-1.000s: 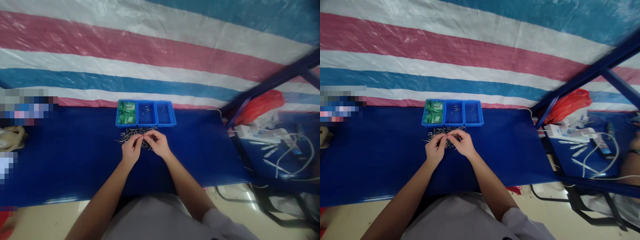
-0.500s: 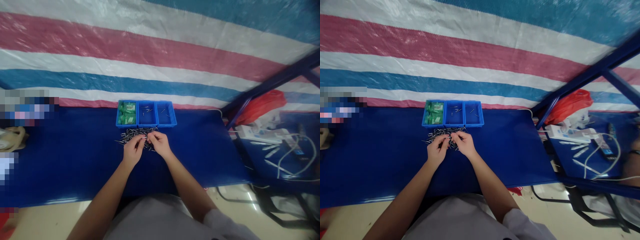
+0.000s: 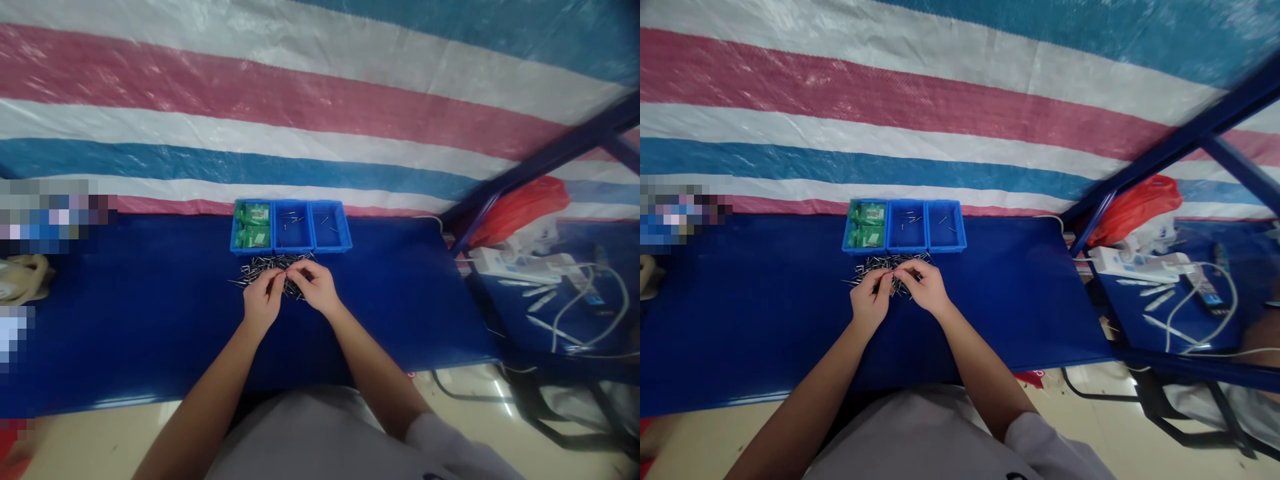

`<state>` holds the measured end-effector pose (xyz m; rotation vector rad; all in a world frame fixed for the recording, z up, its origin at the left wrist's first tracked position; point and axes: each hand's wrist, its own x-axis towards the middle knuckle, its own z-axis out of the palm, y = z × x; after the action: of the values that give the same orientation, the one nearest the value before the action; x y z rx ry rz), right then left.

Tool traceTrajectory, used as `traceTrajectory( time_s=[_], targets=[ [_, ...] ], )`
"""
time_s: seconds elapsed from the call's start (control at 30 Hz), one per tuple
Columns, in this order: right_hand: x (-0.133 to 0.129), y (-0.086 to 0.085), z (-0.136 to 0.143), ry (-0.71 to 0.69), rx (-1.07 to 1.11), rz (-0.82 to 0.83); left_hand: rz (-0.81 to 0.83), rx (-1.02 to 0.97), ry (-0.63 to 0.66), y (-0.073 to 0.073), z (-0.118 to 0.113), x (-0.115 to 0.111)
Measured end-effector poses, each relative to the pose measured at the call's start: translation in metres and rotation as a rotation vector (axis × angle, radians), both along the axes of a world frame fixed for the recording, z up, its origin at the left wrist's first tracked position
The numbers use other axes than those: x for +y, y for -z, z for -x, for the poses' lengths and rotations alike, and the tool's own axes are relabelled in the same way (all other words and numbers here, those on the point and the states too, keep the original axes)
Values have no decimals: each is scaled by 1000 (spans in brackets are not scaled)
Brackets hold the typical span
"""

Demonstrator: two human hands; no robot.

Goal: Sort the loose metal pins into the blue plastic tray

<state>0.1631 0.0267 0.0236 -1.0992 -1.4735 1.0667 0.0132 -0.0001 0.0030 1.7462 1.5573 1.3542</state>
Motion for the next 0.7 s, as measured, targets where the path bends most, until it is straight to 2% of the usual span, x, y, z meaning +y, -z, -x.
traceTrajectory(
  time_s=[0.37, 0.53, 0.7],
  targets=[
    [-1, -4, -3, -69, -49, 28, 2, -36, 36, 2, 0, -1],
    [-1, -4, -2, -52, -68, 6, 33, -31, -11, 2, 0, -1],
    [-1, -4, -3, -71, -47, -8, 41, -93, 37, 2, -1, -2]
  ],
)
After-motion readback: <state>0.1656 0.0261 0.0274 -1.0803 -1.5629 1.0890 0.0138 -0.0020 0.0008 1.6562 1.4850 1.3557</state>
